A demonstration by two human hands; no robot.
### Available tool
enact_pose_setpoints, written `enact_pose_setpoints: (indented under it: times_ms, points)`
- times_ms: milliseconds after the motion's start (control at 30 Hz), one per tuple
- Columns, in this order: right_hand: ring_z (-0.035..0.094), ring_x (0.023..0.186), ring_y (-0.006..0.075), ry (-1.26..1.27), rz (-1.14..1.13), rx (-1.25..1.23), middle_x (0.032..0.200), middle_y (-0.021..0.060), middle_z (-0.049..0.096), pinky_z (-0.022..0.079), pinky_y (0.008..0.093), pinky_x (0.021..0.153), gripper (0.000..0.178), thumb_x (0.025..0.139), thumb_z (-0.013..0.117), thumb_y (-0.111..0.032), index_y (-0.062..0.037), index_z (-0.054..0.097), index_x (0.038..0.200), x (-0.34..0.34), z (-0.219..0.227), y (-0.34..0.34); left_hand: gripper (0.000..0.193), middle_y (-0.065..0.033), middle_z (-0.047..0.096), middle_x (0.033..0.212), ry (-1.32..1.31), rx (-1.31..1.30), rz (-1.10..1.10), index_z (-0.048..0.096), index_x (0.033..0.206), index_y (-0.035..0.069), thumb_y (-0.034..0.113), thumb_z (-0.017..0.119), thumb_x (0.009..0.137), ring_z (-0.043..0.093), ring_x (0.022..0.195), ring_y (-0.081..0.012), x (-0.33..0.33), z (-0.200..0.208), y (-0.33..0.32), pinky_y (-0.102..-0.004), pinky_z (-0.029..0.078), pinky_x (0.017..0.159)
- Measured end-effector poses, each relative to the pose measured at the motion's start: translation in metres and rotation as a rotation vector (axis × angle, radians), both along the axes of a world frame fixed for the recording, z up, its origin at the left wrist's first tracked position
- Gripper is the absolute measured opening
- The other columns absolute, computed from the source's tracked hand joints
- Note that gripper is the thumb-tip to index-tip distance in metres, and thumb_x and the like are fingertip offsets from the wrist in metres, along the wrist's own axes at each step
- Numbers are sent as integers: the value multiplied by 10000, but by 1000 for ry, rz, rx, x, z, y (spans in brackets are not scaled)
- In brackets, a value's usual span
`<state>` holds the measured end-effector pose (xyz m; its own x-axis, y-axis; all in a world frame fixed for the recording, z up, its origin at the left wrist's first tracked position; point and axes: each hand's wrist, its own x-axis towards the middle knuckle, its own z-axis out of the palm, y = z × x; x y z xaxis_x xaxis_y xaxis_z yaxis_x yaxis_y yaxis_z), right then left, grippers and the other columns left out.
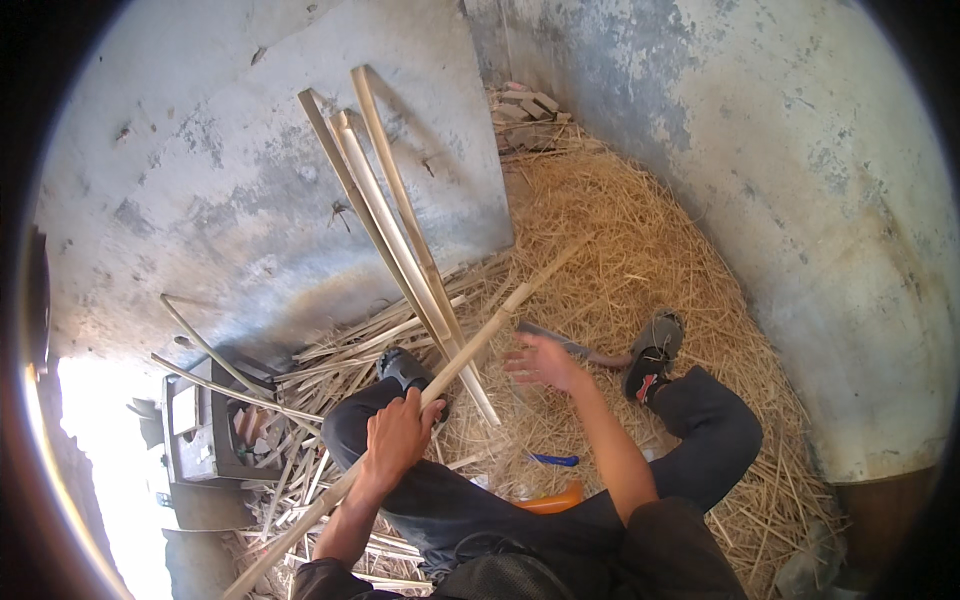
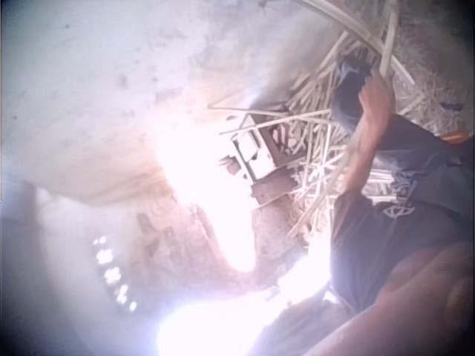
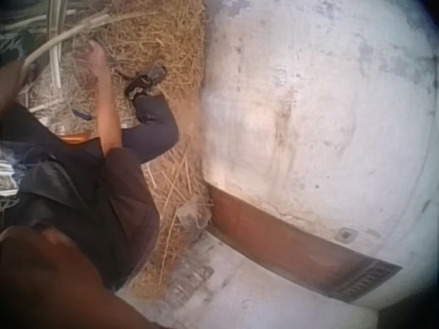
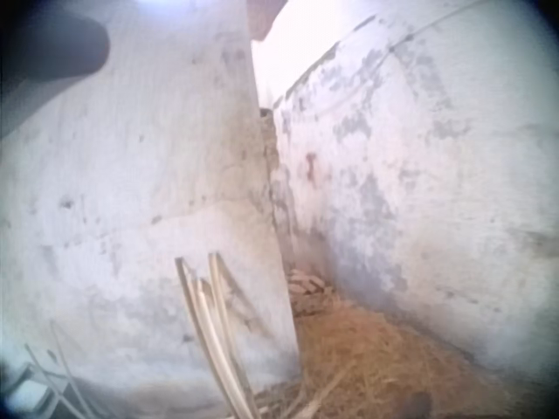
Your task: The person sits on a straw-covered floor and uses a blue utility knife to shave the outer layer off a long bamboo pole. They rotate the pole to remove the outer skin in long strips, then switch to a machete to split the pole lengthwise.
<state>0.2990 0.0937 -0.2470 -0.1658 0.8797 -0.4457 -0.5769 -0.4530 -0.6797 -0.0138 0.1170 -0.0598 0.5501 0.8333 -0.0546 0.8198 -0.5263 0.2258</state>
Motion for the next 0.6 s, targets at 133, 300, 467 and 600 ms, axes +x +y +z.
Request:
enact_pose_setpoints:
  times_ms: [133,300,467,600]
  points:
    - [688,1157,272,244,-2,107,1318,173,668,592,382,923,480,1035,604,-427,-95,624,1381,-4,52,2,462,-234,682,793,97,-35,-113,633,1027,27,489,616,1015,710,684,-439,18,7,8,-545,560,595]
    - [696,870,200,236,-432,-15,1014,89,694,609,291,711,293,1020,663,-361,-74,697,1068,-40,17,9,435,-201,707,985,74,82,-244,688,1148,70,441,745,927,721,870,-396,45,34,23,-513,555,759]
    - [686,739,191,402,-633,-83,824,59,672,612,271,631,245,1010,687,-288,-52,683,944,-24,-9,7,432,-160,715,1086,-568,92,-553,741,1183,68,298,874,842,713,1025,-330,31,105,11,-427,548,895]
    - [688,713,186,497,-684,-101,800,50,675,619,262,598,228,1018,678,-258,-58,686,909,-10,-22,4,552,-157,658,1350,-470,-962,-592,691,1261,-3,268,903,829,649,1233,-266,-14,105,7,-383,530,990]
